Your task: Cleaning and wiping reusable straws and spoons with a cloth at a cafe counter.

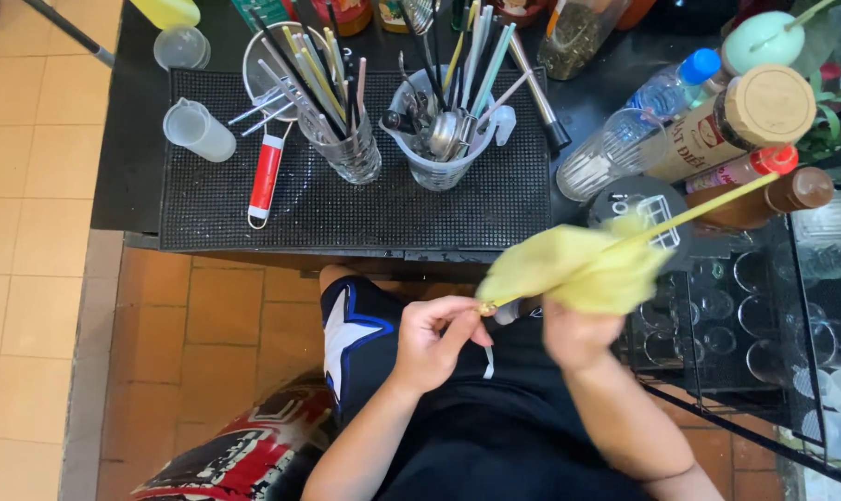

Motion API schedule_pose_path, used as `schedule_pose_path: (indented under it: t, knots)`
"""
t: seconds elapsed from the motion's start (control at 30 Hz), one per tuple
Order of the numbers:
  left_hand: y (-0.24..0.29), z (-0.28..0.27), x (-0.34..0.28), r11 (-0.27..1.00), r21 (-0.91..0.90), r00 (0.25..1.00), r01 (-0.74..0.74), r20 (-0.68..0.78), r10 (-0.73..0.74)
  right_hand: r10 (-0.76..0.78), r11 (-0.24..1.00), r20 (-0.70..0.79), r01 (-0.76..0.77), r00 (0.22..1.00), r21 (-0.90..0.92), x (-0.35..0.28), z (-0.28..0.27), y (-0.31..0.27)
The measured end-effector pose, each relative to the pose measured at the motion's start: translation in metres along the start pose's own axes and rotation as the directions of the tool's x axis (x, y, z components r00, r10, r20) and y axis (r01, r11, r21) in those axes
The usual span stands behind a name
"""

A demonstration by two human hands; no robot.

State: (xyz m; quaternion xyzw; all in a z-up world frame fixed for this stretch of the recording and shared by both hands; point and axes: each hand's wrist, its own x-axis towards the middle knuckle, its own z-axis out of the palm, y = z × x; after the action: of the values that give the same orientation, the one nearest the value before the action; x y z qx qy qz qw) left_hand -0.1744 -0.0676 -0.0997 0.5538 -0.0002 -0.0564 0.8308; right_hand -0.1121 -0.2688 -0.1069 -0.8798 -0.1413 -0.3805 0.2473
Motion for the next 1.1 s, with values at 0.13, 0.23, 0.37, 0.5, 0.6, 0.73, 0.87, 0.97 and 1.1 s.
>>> schedule_pose_path:
  t: [0.13, 0.23, 0.37, 0.5, 0.6, 0.73, 0.87, 0.97, 1.1]
  knots:
    - [0.008, 0.009, 0.005, 0.999, 0.036, 1.000, -0.007, -0.024, 0.008, 0.176, 0.093, 0.813, -0.831, 0.555, 0.548, -0.047, 0.018, -0.025]
    - [0.008, 0.004, 0.008, 0.996, -0.018, 0.988, -0.092, -0.127, 0.089, -0.197, 0.701, 0.295, -0.076, 0.935, 0.709, -0.025, 0.019, -0.043]
    - [0.030, 0.001, 0.011, 0.817, 0.493, 0.918, -0.298, -0.087, 0.387, 0.314, 0.204, 0.570, -0.640, 0.759, 0.741, -0.025, 0.017, -0.013]
    - [0.034, -0.010, 0.009, 0.745, 0.529, 0.878, -0.407, 0.000, 0.479, 0.539, -0.096, 0.380, -0.394, 0.752, 0.914, 0.035, -0.004, 0.009]
    - [0.031, -0.017, 0.004, 0.772, 0.510, 0.900, -0.380, 0.012, 0.435, 0.507, -0.022, 0.328, -0.368, 0.797, 0.929, 0.063, -0.023, 0.009]
    - [-0.005, -0.033, -0.010, 0.899, 0.378, 0.973, -0.219, 0.012, 0.232, 0.482, -0.123, 0.351, -0.334, 0.803, 0.934, 0.027, -0.012, 0.015]
    - [-0.016, -0.038, -0.010, 1.000, 0.005, 0.997, -0.029, -0.077, 0.030, 0.408, 0.263, 0.296, -0.422, 0.864, 0.868, -0.006, 0.004, -0.007]
    - [-0.004, -0.023, -0.005, 0.997, 0.079, 0.997, -0.021, -0.067, 0.026, 0.230, 0.529, 0.364, -0.431, 0.902, 0.732, -0.039, 0.020, -0.025]
    - [0.024, -0.003, 0.004, 1.000, -0.003, 0.998, 0.019, -0.067, -0.020, 0.081, 0.171, 0.774, -0.774, 0.628, 0.610, -0.092, 0.036, -0.021]
